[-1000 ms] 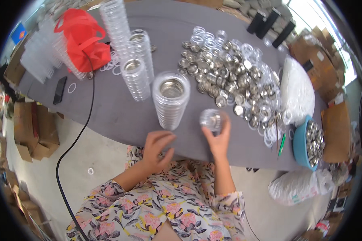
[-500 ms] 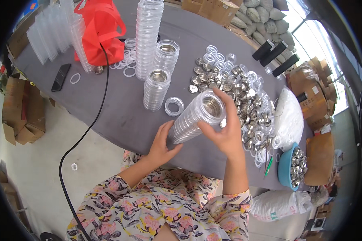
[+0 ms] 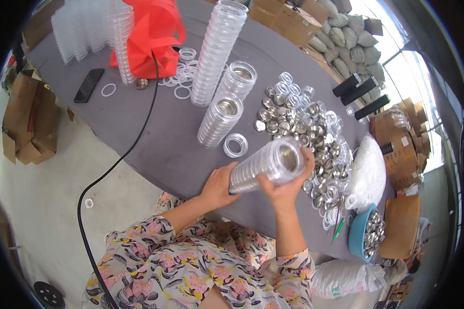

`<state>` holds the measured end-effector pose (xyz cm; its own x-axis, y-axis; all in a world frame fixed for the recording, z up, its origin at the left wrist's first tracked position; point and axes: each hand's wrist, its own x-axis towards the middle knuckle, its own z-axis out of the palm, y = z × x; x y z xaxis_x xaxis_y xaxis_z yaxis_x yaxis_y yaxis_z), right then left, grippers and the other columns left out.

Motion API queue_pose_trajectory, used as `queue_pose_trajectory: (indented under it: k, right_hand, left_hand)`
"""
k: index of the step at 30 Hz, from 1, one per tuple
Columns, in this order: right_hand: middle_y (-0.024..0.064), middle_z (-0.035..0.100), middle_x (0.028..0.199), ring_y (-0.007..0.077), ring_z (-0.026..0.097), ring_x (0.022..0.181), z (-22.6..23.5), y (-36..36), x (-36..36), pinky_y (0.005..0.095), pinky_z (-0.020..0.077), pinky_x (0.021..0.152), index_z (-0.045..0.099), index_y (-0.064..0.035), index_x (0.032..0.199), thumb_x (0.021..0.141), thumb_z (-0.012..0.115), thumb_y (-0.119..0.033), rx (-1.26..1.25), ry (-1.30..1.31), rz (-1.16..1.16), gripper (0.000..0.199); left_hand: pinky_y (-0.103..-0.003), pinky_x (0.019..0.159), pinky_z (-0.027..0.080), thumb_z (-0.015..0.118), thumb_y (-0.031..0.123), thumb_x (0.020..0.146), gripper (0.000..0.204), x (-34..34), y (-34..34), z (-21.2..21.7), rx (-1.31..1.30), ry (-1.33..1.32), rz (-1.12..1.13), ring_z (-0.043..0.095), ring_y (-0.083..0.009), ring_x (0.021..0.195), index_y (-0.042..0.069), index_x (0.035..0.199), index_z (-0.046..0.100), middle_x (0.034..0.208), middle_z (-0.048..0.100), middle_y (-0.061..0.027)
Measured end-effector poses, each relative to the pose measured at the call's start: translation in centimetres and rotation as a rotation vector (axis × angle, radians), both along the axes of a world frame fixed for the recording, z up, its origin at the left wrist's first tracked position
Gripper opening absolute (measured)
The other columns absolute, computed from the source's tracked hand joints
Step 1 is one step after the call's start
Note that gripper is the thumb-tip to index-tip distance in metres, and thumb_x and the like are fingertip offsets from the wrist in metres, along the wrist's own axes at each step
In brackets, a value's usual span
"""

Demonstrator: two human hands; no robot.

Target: The person assembles clear plastic containers by placing metal mesh filters and rubber seals into the bases. They then stack the assembled units and occasionally pick up new components from piles on the table.

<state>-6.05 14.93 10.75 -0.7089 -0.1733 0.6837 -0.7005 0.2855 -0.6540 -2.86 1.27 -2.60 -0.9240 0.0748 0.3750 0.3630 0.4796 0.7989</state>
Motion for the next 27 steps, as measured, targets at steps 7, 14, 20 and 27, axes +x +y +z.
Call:
queue_pose_trajectory:
  k: [7,14,20,27]
  right_hand:
    - [0.025,0.046,0.119,0.0325,0.054,0.106,1.2,-4.9,1.9,0.0404,0.0449,0.088,0.029,-0.0127,0.126,0.054,0.089,-0.026,-0.099,0.112,0.388,0.095]
    - [0.022,0.046,0.121,0.0309,0.054,0.106,3.3,-4.9,1.3,0.0403,0.045,0.087,0.025,-0.0121,0.131,0.056,0.087,-0.029,-0.093,0.181,0.277,0.099]
    - [0.0187,0.033,0.131,0.0301,0.042,0.119,8.1,0.8,-4.7,0.0401,0.0383,0.099,0.017,0.0022,0.137,0.056,0.082,-0.035,0.005,0.32,-0.176,0.11]
    - [0.0123,0.051,0.118,0.022,0.052,0.107,10.3,2.5,-18.6,0.0342,0.0414,0.094,0.031,-0.0025,0.134,0.065,0.078,-0.01,-0.189,-0.025,0.16,0.084]
  left_hand:
    - [-0.045,0.091,0.035,0.079,0.022,0.06,0.085,3.3,-5.2,-0.3,0.065,-0.061,-0.028,0.048,-0.0349,0.109,0.001,0.13,0.036,0.117,0.05,-0.0172]
    - [-0.046,0.091,0.036,0.078,0.021,0.062,0.082,1.7,-5.0,1.7,0.12,-0.078,-0.12,0.048,-0.0357,0.109,0.003,0.13,0.036,0.118,0.05,-0.0172]
    - [-0.047,0.092,0.037,0.076,0.018,0.061,0.078,-6.2,0.5,7.6,0.153,0.195,-0.094,0.048,-0.0366,0.108,0.003,0.127,0.037,0.115,0.051,-0.0187]
    - [-0.048,0.089,0.037,0.077,0.015,0.059,0.08,-19.5,5.4,8.0,0.184,0.175,0.199,0.049,-0.0364,0.107,0.004,0.127,0.035,0.112,0.052,-0.017]
